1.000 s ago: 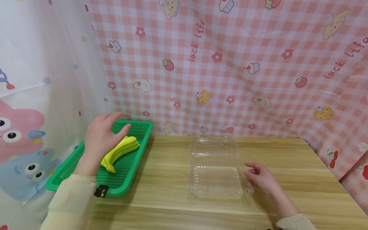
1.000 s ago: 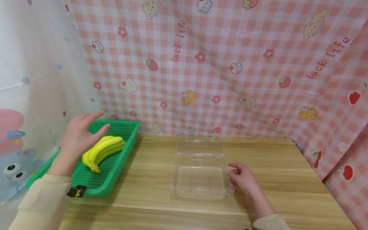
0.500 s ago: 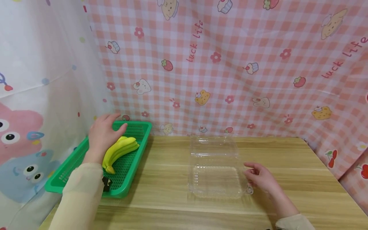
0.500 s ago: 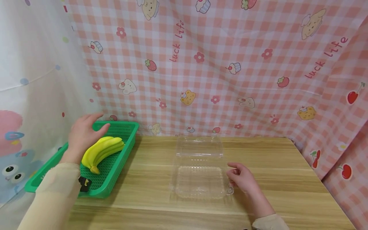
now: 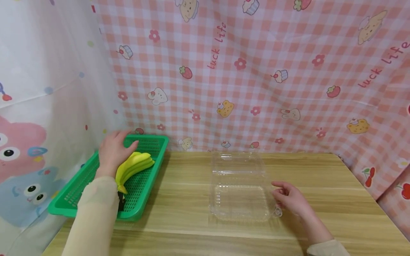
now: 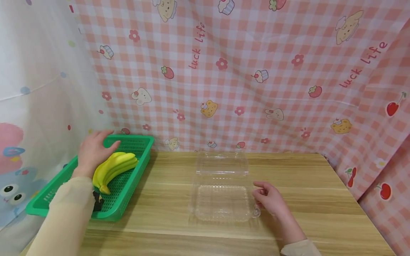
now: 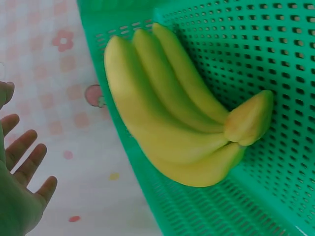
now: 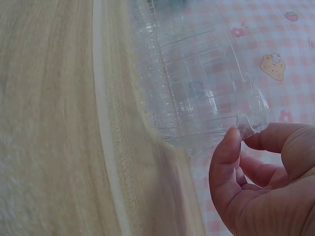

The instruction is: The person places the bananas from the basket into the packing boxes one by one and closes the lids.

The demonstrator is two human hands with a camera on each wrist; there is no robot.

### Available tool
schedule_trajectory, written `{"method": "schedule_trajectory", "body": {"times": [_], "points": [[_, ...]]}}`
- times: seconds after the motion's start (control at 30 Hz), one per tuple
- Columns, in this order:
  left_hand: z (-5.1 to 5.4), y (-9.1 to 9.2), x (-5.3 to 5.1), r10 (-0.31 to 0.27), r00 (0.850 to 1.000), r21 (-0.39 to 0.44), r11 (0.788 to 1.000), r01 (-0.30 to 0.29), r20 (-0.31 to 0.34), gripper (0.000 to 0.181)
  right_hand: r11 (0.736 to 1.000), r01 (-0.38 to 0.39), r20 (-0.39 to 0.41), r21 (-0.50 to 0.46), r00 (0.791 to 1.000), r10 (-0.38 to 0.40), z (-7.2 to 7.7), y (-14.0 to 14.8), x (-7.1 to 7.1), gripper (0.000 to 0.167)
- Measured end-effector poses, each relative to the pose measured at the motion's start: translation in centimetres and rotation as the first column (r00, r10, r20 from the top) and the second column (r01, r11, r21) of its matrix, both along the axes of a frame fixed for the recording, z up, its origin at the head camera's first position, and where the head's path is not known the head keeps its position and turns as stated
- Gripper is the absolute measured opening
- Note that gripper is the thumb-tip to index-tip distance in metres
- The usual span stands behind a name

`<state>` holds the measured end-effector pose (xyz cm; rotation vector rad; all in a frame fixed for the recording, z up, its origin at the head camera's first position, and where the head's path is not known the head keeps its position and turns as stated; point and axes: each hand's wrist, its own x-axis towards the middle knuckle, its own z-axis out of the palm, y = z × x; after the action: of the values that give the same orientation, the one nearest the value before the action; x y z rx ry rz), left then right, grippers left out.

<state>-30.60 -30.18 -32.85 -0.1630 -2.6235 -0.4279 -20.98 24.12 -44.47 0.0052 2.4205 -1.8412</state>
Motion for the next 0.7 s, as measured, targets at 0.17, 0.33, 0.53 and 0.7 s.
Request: {"method": "schedule_trajectory", "body": {"times": [0.17, 0.33, 0.53, 0.7], "points": [[-1.3, -0.6, -0.7, 0.001, 1.000, -0.039, 0.999, -0.001, 0.009, 0.052, 1.000, 0.004, -0.001, -0.014, 1.000, -0.004, 0.0, -0.1, 0.1, 0.048], [-2.5, -1.1, -1.0, -0.034, 0.999, -0.099, 0.995, 0.033, -0.015, 0.055, 1.000, -0.004, -0.007, -0.019, 1.000, 0.004, 0.0, 0.0, 0.1, 0.049], [-3.6, -1.4, -1.3, -0.042, 0.999, -0.133, 0.990, 0.044, 0.023, 0.059, 0.999, 0.006, 0.010, -0.033, 1.000, -0.006, 0.1, -0.2, 0.2, 0.048], [-4.2, -1.6, -1.5, -0.032, 0.994, -0.118, 0.992, 0.044, 0.101, 0.065, 0.999, 0.006, 0.004, -0.035, 1.000, -0.006, 0.1, -0.2, 0.2, 0.049]]}}
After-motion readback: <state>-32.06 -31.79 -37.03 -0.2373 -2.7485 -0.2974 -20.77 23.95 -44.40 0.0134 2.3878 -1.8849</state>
